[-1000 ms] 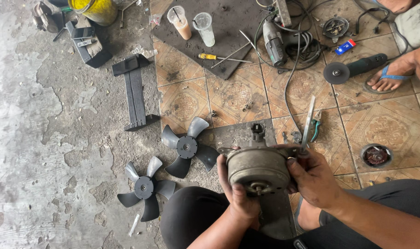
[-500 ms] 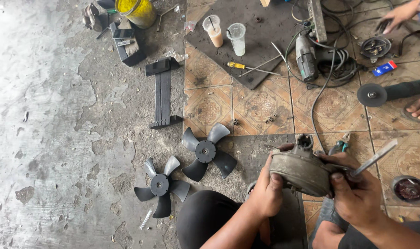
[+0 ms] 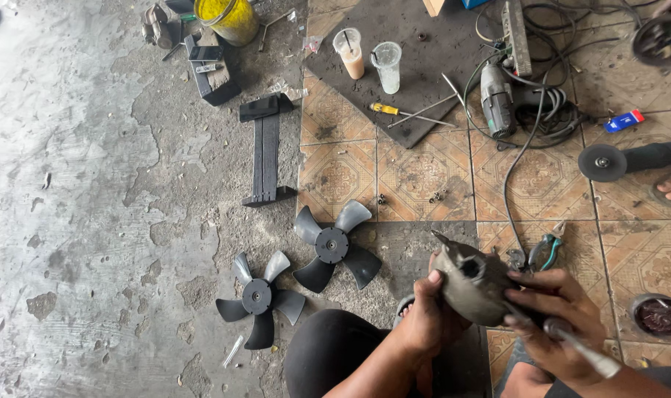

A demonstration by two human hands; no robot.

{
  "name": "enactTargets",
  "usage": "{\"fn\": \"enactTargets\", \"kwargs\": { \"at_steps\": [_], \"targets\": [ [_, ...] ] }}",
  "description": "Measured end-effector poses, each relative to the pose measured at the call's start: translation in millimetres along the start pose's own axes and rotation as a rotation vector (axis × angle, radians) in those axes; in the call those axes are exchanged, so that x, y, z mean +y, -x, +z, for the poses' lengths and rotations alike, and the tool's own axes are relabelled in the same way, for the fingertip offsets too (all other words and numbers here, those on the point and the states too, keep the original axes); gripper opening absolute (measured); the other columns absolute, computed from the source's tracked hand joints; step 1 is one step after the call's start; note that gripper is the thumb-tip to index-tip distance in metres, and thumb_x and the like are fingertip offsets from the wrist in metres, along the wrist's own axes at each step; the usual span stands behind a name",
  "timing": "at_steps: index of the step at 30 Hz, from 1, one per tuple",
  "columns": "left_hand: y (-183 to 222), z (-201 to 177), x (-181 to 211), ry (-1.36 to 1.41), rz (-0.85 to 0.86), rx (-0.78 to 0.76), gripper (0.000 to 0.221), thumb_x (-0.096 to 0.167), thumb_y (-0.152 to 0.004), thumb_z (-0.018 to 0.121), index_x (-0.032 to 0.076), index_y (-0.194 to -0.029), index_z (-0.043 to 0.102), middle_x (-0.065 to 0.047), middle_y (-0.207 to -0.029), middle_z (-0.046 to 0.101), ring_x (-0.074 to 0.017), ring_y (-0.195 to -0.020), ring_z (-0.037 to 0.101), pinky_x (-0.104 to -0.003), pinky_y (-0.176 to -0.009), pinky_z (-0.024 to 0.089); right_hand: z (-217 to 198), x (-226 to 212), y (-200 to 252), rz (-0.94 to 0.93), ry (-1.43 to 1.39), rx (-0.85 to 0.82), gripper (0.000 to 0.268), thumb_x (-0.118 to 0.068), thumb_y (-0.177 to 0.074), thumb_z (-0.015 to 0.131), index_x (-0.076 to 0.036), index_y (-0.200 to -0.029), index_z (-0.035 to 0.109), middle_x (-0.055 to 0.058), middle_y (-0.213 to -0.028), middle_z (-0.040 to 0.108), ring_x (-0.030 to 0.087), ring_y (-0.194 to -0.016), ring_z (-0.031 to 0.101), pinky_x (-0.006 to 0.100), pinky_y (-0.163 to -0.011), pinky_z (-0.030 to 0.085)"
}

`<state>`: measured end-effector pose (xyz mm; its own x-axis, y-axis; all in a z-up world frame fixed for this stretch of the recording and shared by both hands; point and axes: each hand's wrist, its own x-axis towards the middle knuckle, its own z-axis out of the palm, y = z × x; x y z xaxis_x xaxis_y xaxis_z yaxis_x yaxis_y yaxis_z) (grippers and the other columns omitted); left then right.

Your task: The person sits on the floor and uses a screwdriver to pry and adjust parts of a cylindrical motor housing. They rotate the motor to access different sides and later use pliers to grip a component on the housing. Two fan blades and other tools are visible nearby on the floor.

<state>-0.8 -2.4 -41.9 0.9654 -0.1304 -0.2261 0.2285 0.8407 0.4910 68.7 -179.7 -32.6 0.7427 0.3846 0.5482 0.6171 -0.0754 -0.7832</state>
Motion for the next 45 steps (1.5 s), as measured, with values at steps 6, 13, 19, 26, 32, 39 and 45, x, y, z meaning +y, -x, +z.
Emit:
{"fn": "enactTargets", "kwargs": {
  "at_steps": [6, 13, 19, 26, 32, 39, 45],
  "targets": [
    [-4.6, -6.3, -9.3, 0.280, -0.029, 0.013, 0.091, 0.077, -0.095, 0.039, 0.006, -0.151, 0.048, -0.014, -0.146, 0.057, -0.0278, -0.135, 0.055, -0.045, -0.118, 0.040, 2.1, -2.4, -10.5, 0.030, 0.074, -0.155, 0.038, -0.011, -0.074, 0.084, -0.014, -0.111, 0.075, 0.006, -0.113, 0.069, 0.019, -0.103, 0.073, 0.027, -0.080, 0.061],
    [-2.2, -8.9, -15.6, 0.266, -0.023, 0.095, 0.093, 0.081, -0.096, 0.034, 0.008, -0.152, 0.049, -0.011, -0.150, 0.057, -0.0250, -0.139, 0.055, -0.042, -0.124, 0.041, -8.8, -2.5, -14.6, -0.125, 0.152, -0.207, 0.041, -0.013, -0.069, 0.085, -0.014, -0.109, 0.076, 0.008, -0.116, 0.067, 0.020, -0.100, 0.072, 0.028, -0.077, 0.061],
    [-1.2, 4.9, -2.2, 0.343, -0.015, 0.055, 0.094, 0.083, -0.091, 0.033, 0.012, -0.150, 0.050, -0.013, -0.142, 0.060, -0.0271, -0.130, 0.059, -0.043, -0.111, 0.048, -7.7, -2.7, -12.4, -0.212, 0.082, -0.326, 0.041, -0.016, -0.072, 0.086, -0.015, -0.112, 0.078, 0.006, -0.126, 0.060, 0.012, -0.090, 0.072, 0.025, -0.073, 0.062],
    [0.0, 28.5, 47.7, 0.277, 0.233, 0.165, 0.076, 0.065, -0.095, 0.043, 0.032, -0.163, 0.036, -0.013, -0.153, 0.051, -0.0331, -0.137, 0.052, -0.053, -0.109, 0.048, -11.7, -14.8, -11.4, 0.106, -0.126, -0.458, 0.039, -0.015, -0.079, 0.084, -0.009, -0.118, 0.077, 0.009, -0.124, 0.063, 0.010, -0.087, 0.072, 0.026, -0.068, 0.061],
    [6.5, 32.0, 80.1, 0.220, 0.447, -0.010, 0.087, 0.071, -0.091, 0.058, 0.030, -0.164, 0.032, -0.020, -0.160, 0.041, -0.0483, -0.146, 0.042, -0.069, -0.111, 0.041, -28.2, -17.7, -28.8, 0.505, 0.199, -0.563, 0.042, -0.027, -0.082, 0.081, -0.004, -0.115, 0.071, 0.006, -0.106, 0.067, 0.016, -0.085, 0.069, 0.030, -0.068, 0.060],
    [13.6, 12.7, 84.5, 0.314, 0.523, -0.136, 0.093, 0.074, -0.092, 0.062, 0.029, -0.167, 0.032, -0.022, -0.165, 0.037, -0.0494, -0.145, 0.045, -0.063, -0.113, 0.042, -32.8, -29.8, -40.5, 0.358, 0.177, -0.497, 0.037, -0.026, -0.093, 0.069, -0.002, -0.119, 0.066, 0.004, -0.106, 0.066, 0.014, -0.086, 0.069, 0.026, -0.072, 0.060],
    [16.1, 12.1, 85.5, 0.399, 0.534, -0.126, 0.096, 0.078, -0.092, 0.057, 0.023, -0.167, 0.035, -0.028, -0.159, 0.040, -0.0454, -0.143, 0.049, -0.064, -0.118, 0.043, -27.6, -38.6, -50.7, 0.247, 0.233, -0.441, 0.037, -0.020, -0.084, 0.075, 0.001, -0.113, 0.071, 0.009, -0.101, 0.074, 0.014, -0.082, 0.071, 0.025, -0.069, 0.057]
  ]
}}
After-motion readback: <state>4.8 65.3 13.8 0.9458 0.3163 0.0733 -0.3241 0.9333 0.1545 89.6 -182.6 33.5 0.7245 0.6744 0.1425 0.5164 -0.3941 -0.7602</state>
